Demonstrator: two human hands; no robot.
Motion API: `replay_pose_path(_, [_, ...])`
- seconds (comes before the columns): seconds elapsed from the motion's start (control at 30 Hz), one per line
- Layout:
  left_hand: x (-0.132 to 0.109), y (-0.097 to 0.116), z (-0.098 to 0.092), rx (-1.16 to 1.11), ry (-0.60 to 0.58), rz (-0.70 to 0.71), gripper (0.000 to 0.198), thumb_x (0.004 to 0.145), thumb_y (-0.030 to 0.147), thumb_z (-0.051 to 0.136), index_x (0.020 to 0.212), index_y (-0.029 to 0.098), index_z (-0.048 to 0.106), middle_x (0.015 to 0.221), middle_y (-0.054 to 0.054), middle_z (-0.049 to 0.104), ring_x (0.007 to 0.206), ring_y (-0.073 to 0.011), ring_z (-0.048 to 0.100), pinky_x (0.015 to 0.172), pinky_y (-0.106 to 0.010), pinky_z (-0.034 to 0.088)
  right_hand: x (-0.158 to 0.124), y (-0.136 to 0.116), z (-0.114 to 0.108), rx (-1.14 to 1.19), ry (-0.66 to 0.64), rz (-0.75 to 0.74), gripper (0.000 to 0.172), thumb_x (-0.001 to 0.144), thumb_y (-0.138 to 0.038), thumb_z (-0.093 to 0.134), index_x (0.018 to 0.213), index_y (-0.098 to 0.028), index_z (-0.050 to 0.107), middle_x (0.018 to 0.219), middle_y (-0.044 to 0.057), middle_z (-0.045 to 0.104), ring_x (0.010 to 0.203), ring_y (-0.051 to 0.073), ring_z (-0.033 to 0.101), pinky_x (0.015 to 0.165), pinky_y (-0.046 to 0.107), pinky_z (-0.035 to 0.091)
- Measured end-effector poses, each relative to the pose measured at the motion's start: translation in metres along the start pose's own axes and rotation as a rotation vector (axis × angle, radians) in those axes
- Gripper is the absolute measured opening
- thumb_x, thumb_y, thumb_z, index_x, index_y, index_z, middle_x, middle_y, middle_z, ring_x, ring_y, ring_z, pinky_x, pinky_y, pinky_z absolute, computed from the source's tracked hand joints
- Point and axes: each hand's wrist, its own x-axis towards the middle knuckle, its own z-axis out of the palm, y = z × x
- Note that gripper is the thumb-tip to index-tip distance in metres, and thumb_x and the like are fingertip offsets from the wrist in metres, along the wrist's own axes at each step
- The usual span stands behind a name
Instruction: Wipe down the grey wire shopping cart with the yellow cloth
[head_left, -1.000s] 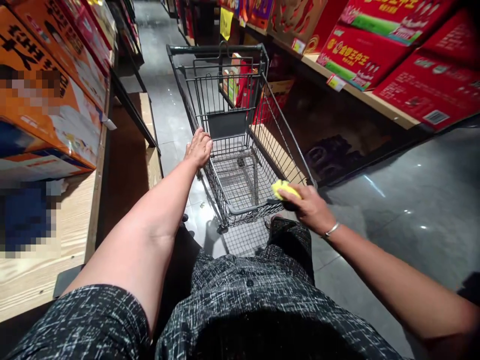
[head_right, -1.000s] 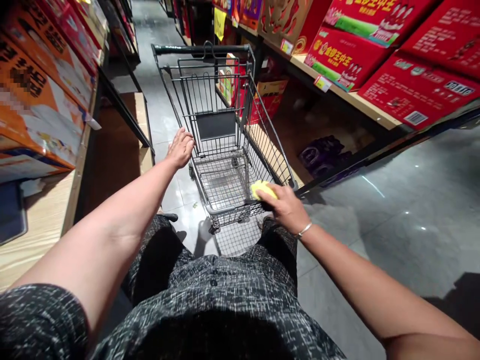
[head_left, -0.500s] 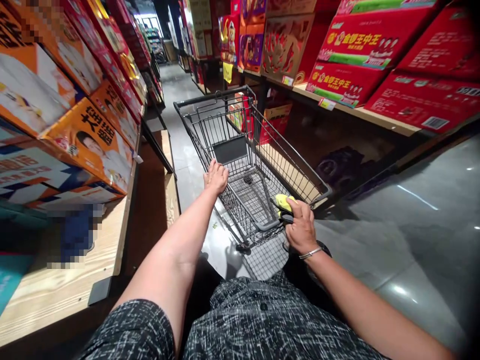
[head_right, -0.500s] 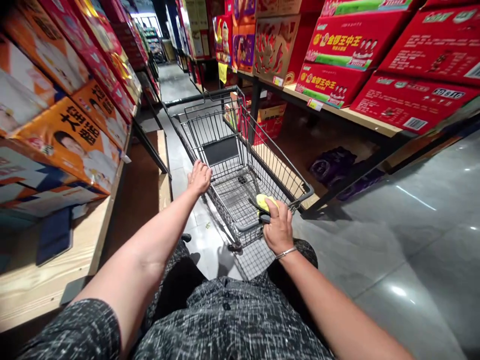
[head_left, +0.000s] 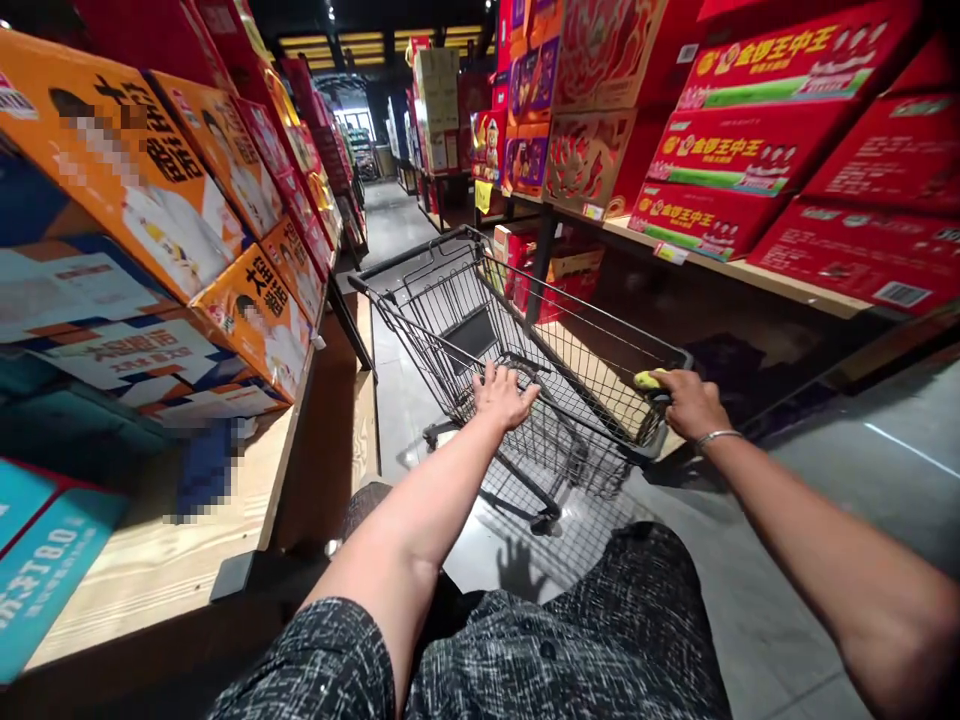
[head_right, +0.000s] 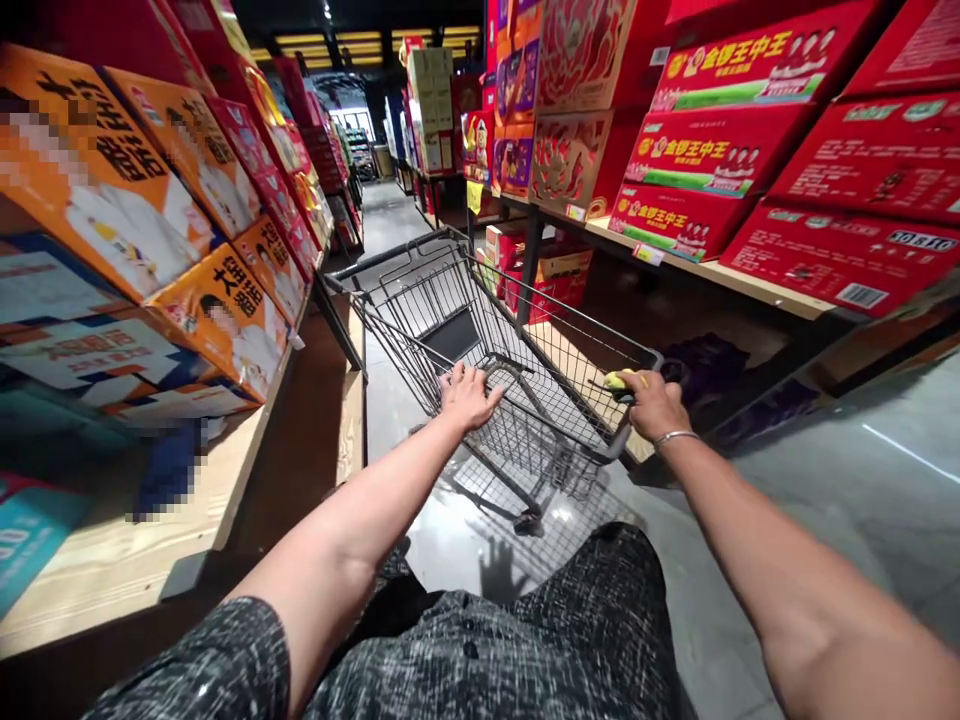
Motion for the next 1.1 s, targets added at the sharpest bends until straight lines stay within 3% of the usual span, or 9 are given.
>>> replay_pose_path(0.1, [-0.011,0.002,-0.007,-0.051,-0.085,0.137,0.069,0.097,0.069,0.032,0.150,0.027,0.048,0.160,-0.011,0.042,0.154,-0.0346,0.024,0.119,-0.061,0.027,0.041,-0.001,-0.017,-0.063,-0.088,0.063,0.057,0.073,-0.011,0.054,0.126,-0.024,0.071,0.134,0.017,0.059,0.094,0.029,0.053,0.078,0.044,0.041])
replay_pose_path(0.2, [-0.022,-0.016,-0.034,-0.047,-0.061,0.223,0.070,0.097,0.068,0.036,0.155,0.029,0.041,0.168,-0.009,0.029,0.152,-0.0334,0.028,0.119,-0.058,0.027,0.062,-0.044,-0.024,-0.042,-0.020,-0.029,0.064,0.074,-0.012,0.052,0.136,-0.025,0.065,0.138,0.016,0.057,0.102,0.032,0.054,0.081,0.045,0.044])
replay_pose_path(0.37, [-0.051,-0.090,-0.114,0.179,0.235,-0.015,0.063,0.095,0.051,0.053,0.152,0.026,0.047,0.169,-0.012,0.025,0.155,-0.0374,0.018,0.122,-0.060,0.018,0.047,-0.151,-0.009,0.142,0.058,-0.332,0.079,0.068,-0.007,0.051,0.144,-0.026,0.056,0.141,0.010,0.056,0.117,0.032,0.053,0.093,0.046,0.048])
replay_pose_path(0.5, [-0.089,-0.160,-0.161,0.324,0.449,-0.180,0.055,0.093,0.045,0.056,0.144,0.024,0.055,0.163,-0.014,0.038,0.154,-0.0383,0.023,0.120,-0.061,0.020,0.019,-0.205,0.014,0.221,0.067,-0.457,0.083,0.066,-0.004,0.051,0.146,-0.027,0.054,0.142,0.008,0.057,0.116,0.029,0.052,0.093,0.044,0.049])
replay_pose_path(0.6, [-0.117,-0.188,-0.165,0.347,0.399,-0.127,0.042,0.096,0.048,0.050,0.127,0.025,0.068,0.140,-0.012,0.063,0.142,-0.0364,0.044,0.114,-0.057,0.032,0.005,-0.219,0.032,0.186,0.066,-0.423,0.078,0.067,-0.005,0.052,0.141,-0.027,0.058,0.137,0.009,0.059,0.109,0.030,0.052,0.088,0.044,0.050])
replay_pose_path(0.7, [-0.139,-0.182,-0.151,0.317,0.382,-0.041,0.039,0.099,0.050,0.046,0.113,0.026,0.073,0.122,-0.009,0.073,0.120,-0.0300,0.061,0.107,-0.048,0.041,-0.001,-0.217,0.044,0.175,0.127,-0.339,0.073,0.067,-0.006,0.052,0.136,-0.028,0.063,0.133,0.010,0.059,0.111,0.032,0.051,0.093,0.050,0.049])
replay_pose_path(0.8, [-0.151,-0.159,-0.138,0.299,0.451,-0.066,0.039,0.099,0.050,0.046,0.109,0.025,0.074,0.114,-0.008,0.074,0.111,-0.0290,0.064,0.109,-0.049,0.039,0.002,-0.209,0.049,0.213,0.155,-0.316,0.070,0.066,-0.007,0.051,0.131,-0.030,0.065,0.131,0.010,0.059,0.118,0.033,0.051,0.097,0.054,0.048])
replay_pose_path(0.93, [-0.163,-0.141,-0.135,0.261,0.426,-0.053,0.035,0.097,0.047,0.050,0.113,0.025,0.073,0.110,-0.008,0.074,0.109,-0.0297,0.064,0.114,-0.052,0.035,0.023,-0.201,0.046,0.266,0.100,-0.330,0.057,0.066,-0.008,0.049,0.115,-0.027,0.070,0.124,0.009,0.061,0.119,0.033,0.055,0.099,0.059,0.047])
replay_pose_path(1.1, [-0.175,-0.149,-0.141,0.095,0.374,0.033,0.039,0.096,0.038,0.047,0.126,0.024,0.068,0.119,-0.008,0.074,0.114,-0.0275,0.065,0.121,-0.054,0.028,0.029,-0.237,0.027,0.592,0.020,-0.423,0.043,0.074,-0.012,0.050,0.107,-0.026,0.073,0.118,0.009,0.063,0.117,0.030,0.060,0.104,0.061,0.047])
